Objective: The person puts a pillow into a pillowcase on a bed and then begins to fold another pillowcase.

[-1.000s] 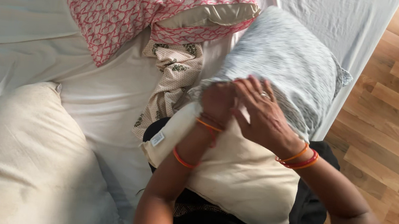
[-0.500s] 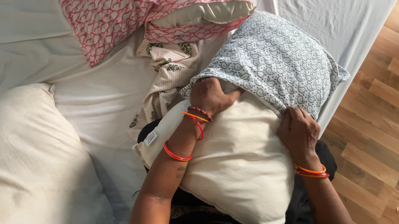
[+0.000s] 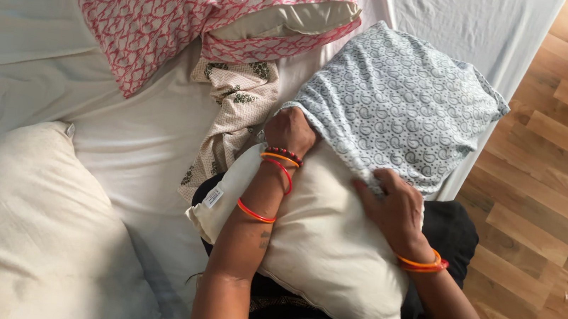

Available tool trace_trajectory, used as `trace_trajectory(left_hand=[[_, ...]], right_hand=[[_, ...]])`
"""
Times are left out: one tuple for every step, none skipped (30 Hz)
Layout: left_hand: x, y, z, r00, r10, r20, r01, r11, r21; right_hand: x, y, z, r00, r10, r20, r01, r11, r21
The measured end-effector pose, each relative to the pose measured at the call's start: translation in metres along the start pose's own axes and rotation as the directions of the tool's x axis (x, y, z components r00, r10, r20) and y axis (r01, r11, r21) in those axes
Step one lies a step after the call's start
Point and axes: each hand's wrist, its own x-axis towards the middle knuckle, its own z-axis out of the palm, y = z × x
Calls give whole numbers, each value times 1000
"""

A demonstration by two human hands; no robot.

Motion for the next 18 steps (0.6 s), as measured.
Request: trace_trajectory(left_hand=[[-3, 0, -1, 996, 51, -80, -48, 998, 40], [-5, 0, -2, 982, 105, -156, -93, 992, 84], [-5, -1, -3, 953, 184, -241, -149, 976, 157], [-1, -5, -6, 910, 266, -317, -196, 952, 234], [3, -7, -9, 853, 349, -387, -234, 920, 314], [5, -6, -12, 873, 336, -353, -239, 927, 291], [9, -5, -16, 889, 323, -324, -241, 932, 270], [12, -3, -21, 904, 311, -293, -243, 938, 248], [13, -1, -26, 877, 341, -338, -273, 933, 232], [12, 3, -32, 847, 368, -383, -305, 927, 218], [12, 6, -38, 815, 394, -426, -337, 919, 205], [11, 10, -44, 800, 412, -436, -368, 911, 185], [8, 14, -51, 786, 429, -446, -399, 902, 165], [7, 19, -57, 771, 445, -456, -429, 892, 145], [6, 23, -63, 775, 445, -449, -423, 893, 154], [6, 28, -69, 779, 445, -442, -418, 894, 163], [6, 33, -75, 783, 445, -436, -412, 895, 172], [5, 38, -80, 796, 436, -420, -402, 899, 173]], right_hand=[[-5, 8, 0, 1000, 16, -27, -16, 1000, -18], [-9, 18, -1, 998, 31, -55, -33, 999, -35], [-12, 29, -1, 994, -8, -104, 1, 997, -73], [-15, 39, -2, 987, -50, -152, 33, 993, -112], [-17, 50, -2, 975, -97, -198, 68, 986, -152], [-20, 60, -3, 970, -95, -225, 54, 982, -179], [-19, 69, -2, 962, -98, -254, 45, 978, -205], [-19, 77, -2, 954, -101, -283, 35, 972, -231], [-21, 85, -3, 948, -66, -311, -1, 978, -208], [-23, 93, -3, 940, -30, -339, -36, 982, -185], [-25, 100, -3, 930, 8, -366, -71, 985, -160], [-26, 108, -2, 920, 58, -387, -117, 984, -131], [-27, 115, 0, 908, 108, -405, -163, 981, -102], [-29, 122, 2, 893, 159, -422, -207, 976, -71], [-31, 130, 3, 890, 188, -416, -230, 972, -52], [-34, 138, 3, 886, 217, -409, -252, 967, -33], [-35, 146, 4, 881, 245, -404, -273, 962, -13], [-38, 153, 6, 884, 246, -397, -267, 964, 3]])
